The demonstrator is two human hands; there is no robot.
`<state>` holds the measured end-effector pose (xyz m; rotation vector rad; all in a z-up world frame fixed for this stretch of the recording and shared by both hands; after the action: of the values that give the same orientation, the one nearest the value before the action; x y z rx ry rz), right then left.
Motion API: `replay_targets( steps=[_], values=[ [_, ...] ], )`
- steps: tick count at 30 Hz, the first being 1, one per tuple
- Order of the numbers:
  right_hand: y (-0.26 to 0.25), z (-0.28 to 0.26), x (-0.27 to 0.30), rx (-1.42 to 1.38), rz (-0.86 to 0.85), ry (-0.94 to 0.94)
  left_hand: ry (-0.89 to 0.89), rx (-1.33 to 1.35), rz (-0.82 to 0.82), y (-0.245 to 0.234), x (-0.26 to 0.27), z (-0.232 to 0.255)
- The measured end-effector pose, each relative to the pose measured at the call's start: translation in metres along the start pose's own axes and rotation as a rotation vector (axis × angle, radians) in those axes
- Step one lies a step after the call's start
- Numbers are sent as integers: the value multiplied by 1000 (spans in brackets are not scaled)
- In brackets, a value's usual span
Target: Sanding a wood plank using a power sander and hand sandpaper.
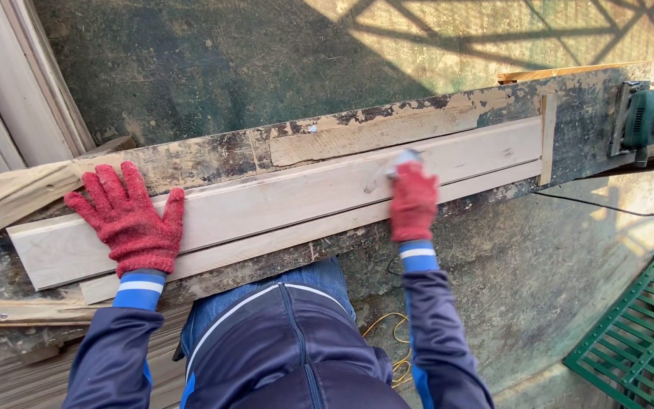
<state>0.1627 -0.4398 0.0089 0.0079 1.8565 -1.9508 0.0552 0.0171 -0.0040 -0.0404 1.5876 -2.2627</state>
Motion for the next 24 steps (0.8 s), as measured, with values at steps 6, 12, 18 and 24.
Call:
replay_targets(
  steps=[6,12,18,24],
  values=[
    [15,11,-1,232,-23,294,-2,16,-23,-3,-2,1],
    [-42,-188,4,-464,-35,-339,-1,-54,-102,1,3,0],
    [17,31,3,-185,-45,-139,-149,-155,-225,-6,5,9],
    [47,264,12,394,-246,258,-365,-328,-230,18,15,89]
  ],
)
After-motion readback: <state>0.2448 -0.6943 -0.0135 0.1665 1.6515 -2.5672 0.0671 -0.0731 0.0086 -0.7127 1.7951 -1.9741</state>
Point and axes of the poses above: each hand's wrist, its own x-axis away from the middle knuckle, its own y-axis out of the palm, z = x × y, the point moved 6 cm from there along -x, towards the middle knuckle, and after that the axes turned 9 degrees about z, right-handed, at the moved point
